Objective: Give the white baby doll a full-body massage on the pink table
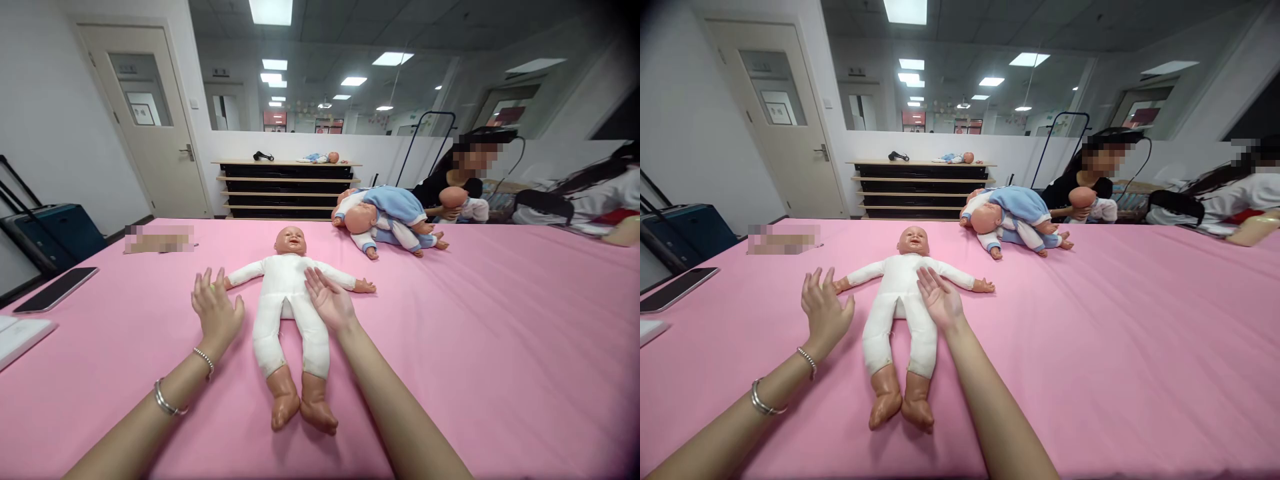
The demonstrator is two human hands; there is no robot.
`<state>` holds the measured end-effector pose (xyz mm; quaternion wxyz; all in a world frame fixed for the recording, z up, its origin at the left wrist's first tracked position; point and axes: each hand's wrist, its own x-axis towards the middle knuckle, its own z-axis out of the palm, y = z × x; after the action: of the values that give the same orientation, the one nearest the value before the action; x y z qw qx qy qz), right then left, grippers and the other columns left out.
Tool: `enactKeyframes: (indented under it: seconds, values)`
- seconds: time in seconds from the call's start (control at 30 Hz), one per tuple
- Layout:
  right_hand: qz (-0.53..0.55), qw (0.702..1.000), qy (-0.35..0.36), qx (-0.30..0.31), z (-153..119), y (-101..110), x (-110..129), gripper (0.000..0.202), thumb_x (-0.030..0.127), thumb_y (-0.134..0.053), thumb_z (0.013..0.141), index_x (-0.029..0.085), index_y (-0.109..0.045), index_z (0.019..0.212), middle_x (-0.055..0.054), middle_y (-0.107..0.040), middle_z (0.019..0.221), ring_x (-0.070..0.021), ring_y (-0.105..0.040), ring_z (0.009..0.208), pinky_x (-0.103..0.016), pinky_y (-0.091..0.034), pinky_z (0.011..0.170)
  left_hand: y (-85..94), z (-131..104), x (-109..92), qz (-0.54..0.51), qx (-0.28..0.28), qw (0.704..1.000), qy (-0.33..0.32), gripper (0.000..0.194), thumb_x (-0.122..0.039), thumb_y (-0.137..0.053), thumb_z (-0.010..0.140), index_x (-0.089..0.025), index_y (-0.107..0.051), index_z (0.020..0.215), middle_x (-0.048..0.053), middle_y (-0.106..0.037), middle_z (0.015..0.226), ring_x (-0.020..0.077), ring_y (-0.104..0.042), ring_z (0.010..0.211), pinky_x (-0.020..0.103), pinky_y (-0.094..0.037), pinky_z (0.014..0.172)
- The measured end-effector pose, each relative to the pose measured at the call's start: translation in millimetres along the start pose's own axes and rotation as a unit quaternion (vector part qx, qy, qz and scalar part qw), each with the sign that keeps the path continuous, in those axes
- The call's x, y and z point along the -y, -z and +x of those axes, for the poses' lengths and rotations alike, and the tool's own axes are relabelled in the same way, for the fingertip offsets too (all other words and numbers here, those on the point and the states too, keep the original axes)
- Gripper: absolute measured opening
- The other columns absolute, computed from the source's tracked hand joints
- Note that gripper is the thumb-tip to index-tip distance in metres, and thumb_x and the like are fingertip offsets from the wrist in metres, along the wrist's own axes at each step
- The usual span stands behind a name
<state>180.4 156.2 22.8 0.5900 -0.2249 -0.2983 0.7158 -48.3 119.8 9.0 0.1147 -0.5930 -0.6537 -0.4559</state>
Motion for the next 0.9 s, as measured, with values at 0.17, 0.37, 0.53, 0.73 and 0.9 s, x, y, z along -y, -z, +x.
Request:
enactKeyframes:
  seconds: [0.17,0.37,0.53,0.73,0.9]
  values:
    - [0.109,0.99,-0.076,0.042,-26.7,-13.8,-0.5,0.039,0.036,-0.024,0.091,0.014,-0.049,0.112,-0.012,-0.046,0.135,-0.0149,-0.044,0.126,-0.037,-0.038,0.104,-11.3,2.9,27.5,-0.027,0.039,0.992,0.12,0.081,-0.021,-0.056,0.072,-0.015,-0.015,0.142,0.021,-0.014,0.145,0.0358,-0.018,0.135,0.055,-0.03,0.102]
    - [0.153,0.974,-0.162,0.034,-35.5,-31.6,-18.5,0.062,0.053,-0.017,0.091,0.007,-0.034,0.129,-0.019,-0.046,0.133,-0.02,-0.048,0.122,-0.04,-0.038,0.102,-30.0,3.6,18.1,-0.092,0.032,0.995,0.001,0.074,-0.017,-0.051,0.077,-0.014,-0.016,0.142,0.02,-0.038,0.137,0.0304,-0.04,0.124,0.049,-0.035,0.099]
    - [0.139,0.973,-0.171,0.069,-43.0,-32.8,-34.9,0.065,0.054,-0.01,0.091,0.01,-0.043,0.125,-0.013,-0.049,0.132,-0.0174,-0.049,0.119,-0.034,-0.035,0.105,-25.4,-16.8,-18.8,-0.085,0.12,0.927,-0.344,0.035,-0.018,-0.048,0.083,-0.034,-0.057,0.113,0.003,-0.044,0.138,0.0266,-0.047,0.117,0.045,-0.034,0.093]
    - [0.122,0.973,-0.176,0.085,-46.4,-36.0,-37.7,0.061,0.052,-0.011,0.092,0.013,-0.046,0.123,-0.011,-0.058,0.12,-0.0175,-0.056,0.107,-0.035,-0.041,0.098,-16.0,-29.6,-19.3,-0.082,0.09,0.905,-0.408,0.035,-0.019,-0.049,0.085,-0.042,-0.061,0.107,-0.002,-0.049,0.134,0.0236,-0.048,0.116,0.042,-0.03,0.092]
    - [0.179,0.96,-0.203,0.071,-48.1,-36.5,-35.6,0.062,0.052,-0.014,0.093,0.008,-0.043,0.126,-0.013,-0.058,0.115,-0.0145,-0.059,0.096,-0.027,-0.047,0.087,-7.2,-30.1,-18.8,-0.044,0.002,0.897,-0.44,0.034,-0.014,-0.05,0.084,-0.035,-0.062,0.107,0.003,-0.054,0.13,0.0234,-0.049,0.112,0.04,-0.032,0.088]
